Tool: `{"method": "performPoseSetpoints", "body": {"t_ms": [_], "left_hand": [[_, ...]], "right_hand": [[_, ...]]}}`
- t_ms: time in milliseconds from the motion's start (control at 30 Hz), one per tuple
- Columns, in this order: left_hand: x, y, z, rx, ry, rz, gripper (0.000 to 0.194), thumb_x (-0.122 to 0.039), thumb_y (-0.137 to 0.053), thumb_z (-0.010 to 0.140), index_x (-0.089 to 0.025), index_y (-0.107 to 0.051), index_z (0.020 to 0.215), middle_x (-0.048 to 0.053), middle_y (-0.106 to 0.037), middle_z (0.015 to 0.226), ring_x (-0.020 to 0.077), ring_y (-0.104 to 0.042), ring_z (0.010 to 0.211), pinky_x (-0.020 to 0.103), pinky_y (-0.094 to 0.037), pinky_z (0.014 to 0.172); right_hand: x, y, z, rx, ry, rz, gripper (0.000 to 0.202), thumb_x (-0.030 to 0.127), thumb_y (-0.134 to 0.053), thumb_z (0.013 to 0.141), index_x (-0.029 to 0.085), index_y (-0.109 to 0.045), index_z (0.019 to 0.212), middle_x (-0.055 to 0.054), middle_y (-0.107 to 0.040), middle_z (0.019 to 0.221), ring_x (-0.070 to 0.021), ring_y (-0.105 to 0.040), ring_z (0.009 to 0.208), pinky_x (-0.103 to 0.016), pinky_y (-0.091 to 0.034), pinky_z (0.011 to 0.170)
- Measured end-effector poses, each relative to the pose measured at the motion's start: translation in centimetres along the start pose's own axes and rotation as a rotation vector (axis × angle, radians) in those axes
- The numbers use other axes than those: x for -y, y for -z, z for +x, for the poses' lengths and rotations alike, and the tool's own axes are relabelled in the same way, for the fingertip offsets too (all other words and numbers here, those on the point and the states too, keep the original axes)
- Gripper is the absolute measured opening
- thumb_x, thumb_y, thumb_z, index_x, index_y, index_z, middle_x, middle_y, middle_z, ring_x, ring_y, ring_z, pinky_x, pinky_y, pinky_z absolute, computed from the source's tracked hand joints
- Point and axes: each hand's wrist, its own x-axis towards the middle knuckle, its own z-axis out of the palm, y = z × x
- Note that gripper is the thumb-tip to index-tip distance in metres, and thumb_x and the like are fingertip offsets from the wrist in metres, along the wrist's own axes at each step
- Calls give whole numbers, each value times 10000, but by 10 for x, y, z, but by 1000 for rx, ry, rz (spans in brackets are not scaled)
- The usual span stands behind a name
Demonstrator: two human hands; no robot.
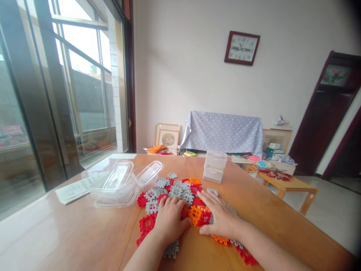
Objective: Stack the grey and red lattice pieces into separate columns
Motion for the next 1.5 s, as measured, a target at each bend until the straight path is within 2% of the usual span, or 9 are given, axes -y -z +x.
{"method": "performPoseSetpoints", "body": {"t_ms": [167, 300, 433, 700, 800, 900, 1067, 1333, 1500], "left_hand": [[2, -2, 1, -14, 7, -13, 482, -508, -686, 755, -349, -632, 1207, 27, -633, 1201, 273, -540, 1144, 440, -260, 1110], [3, -1, 2, -13, 21, -36, 449, -522, -672, 778, -338, -638, 1186, 35, -638, 1157, 276, -555, 1109, 448, -291, 1076], [2, 1, 3, -5, 23, -65, 386, -474, -658, 805, -326, -644, 1162, 35, -645, 1112, 268, -574, 1065, 434, -329, 1041], [6, -1, 7, -144, 74, -82, 291, -380, -556, 891, -314, -652, 1158, 37, -644, 1193, 260, -546, 1149, 389, -391, 984], [12, -2, 6, -222, 205, -1, 393, -491, -557, 886, -312, -640, 1226, 69, -591, 1336, 323, -449, 1297, 476, -333, 1062], [16, -5, 4, -191, 350, 53, 577, -635, -599, 809, -298, -626, 1277, 106, -514, 1449, 411, -346, 1379, 590, -265, 1091], [15, -7, 3, -88, 304, 45, 459, -544, -645, 784, -303, -658, 1175, 79, -551, 1403, 378, -416, 1323, 524, -349, 1028], [12, -1, 7, -84, 230, -12, 160, -339, -590, 826, -272, -650, 958, 47, -648, 1059, 253, -560, 1019, 356, -400, 848], [18, -7, 10, -163, 212, -140, 115, -195, -529, 832, -242, -601, 908, 31, -633, 989, 191, -576, 940, 278, -404, 793]], "right_hand": [[3, 2, 14, 4, 57, -13, 992, 645, -771, 648, 372, -386, 1520, -55, -328, 1618, -371, -267, 1477, -542, -209, 1192], [4, 3, 16, -102, 109, -65, 736, 481, -769, 680, 346, -582, 1379, -49, -516, 1489, -333, -467, 1343, -483, -332, 1139], [2, 5, 15, -205, 98, -62, 585, 400, -716, 730, 316, -636, 1304, -36, -632, 1355, -281, -579, 1216, -425, -418, 1076], [-3, 1, 16, -165, 73, -110, 784, 474, -789, 657, 353, -560, 1397, -36, -570, 1442, -325, -540, 1271, -470, -412, 1074], [-5, -4, 19, -215, 53, -123, 537, 391, -705, 746, 337, -664, 1279, -35, -621, 1384, -304, -570, 1237, -443, -432, 1044], [-9, -5, 22, -302, 40, -115, 354, 298, -614, 801, 317, -731, 1134, -16, -695, 1268, -260, -623, 1148, -386, -468, 986], [-16, 5, 26, -390, -8, -61, 291, 285, -563, 834, 325, -739, 1063, 2, -753, 1098, -228, -677, 1013, -332, -488, 906], [-4, 10, 57, -555, -161, 489, 297, 440, -654, 799, 206, -728, 968, -31, -750, 814, -214, -667, 734, -304, -498, 692], [37, 4, 86, -439, -126, 852, 401, 555, -704, 762, 166, -702, 859, -28, -721, 736, -196, -634, 665, -297, -499, 632]]}}
